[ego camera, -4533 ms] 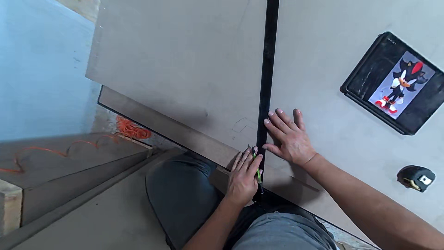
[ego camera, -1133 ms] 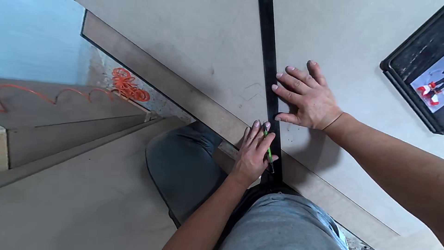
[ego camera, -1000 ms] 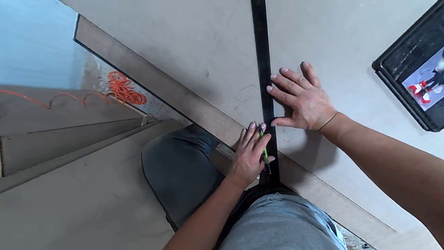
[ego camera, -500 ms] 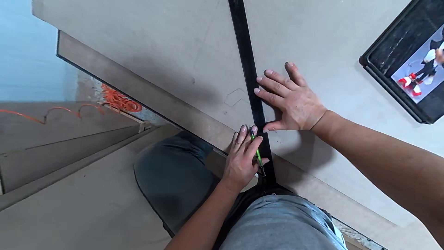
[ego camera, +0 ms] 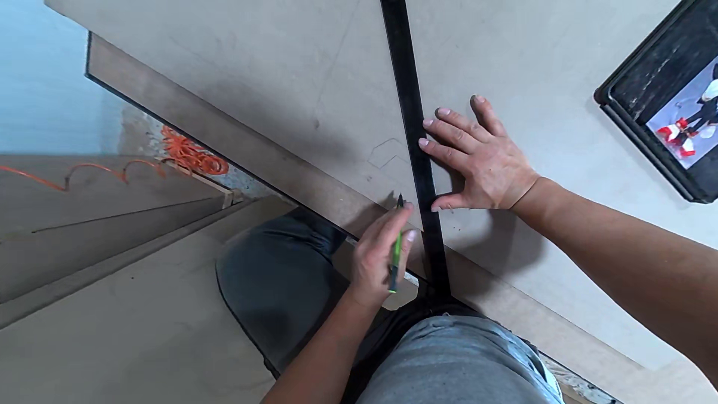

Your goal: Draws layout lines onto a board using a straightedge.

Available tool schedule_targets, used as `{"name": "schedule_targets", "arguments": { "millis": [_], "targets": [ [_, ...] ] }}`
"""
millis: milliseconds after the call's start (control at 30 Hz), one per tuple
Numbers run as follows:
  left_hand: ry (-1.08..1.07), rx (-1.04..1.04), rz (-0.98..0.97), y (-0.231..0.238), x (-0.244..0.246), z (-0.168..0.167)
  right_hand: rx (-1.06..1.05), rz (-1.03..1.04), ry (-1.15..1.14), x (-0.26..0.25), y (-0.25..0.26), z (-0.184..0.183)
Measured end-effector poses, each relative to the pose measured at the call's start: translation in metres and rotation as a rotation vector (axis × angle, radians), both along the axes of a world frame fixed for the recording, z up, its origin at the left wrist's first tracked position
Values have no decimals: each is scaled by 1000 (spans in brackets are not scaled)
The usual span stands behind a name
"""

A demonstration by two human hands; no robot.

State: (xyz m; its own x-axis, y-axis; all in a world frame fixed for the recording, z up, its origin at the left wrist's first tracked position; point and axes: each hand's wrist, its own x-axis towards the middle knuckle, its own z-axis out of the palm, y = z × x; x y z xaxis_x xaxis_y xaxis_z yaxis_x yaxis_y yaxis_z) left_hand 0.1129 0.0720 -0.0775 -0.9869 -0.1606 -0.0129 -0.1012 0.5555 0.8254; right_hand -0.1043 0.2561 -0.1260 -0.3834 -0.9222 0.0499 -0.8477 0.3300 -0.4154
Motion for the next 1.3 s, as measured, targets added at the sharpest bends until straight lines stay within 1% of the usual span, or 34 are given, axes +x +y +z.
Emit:
{"name": "schedule_targets", "arguments": {
  "millis": [100,200,300,533,767,900,1067,1300],
  "targets": [
    [69,201,143,-9,-16,-2,2,3,-8,1,0,0],
    [10,265,229,-12,-33,-4,-2,0,0,1,0,0],
    [-57,326,276,-7,-41,-10,6,-2,6,0,0,-1],
    [-72,260,285,-1,-43,-13,-8,-6,8,2,-1,0],
    [1,176,262,1,-49,-16,10,-2,8,1,-1,0],
    [39,116,275,-1,-60,-20,11,-3,6,1,-1,2],
    [58,143,306,-3,-71,-19,10,-2,6,1,-1,1],
    [47,163,292,-5,-70,-19,6,3,-1,1,-1,1]
  ]
}}
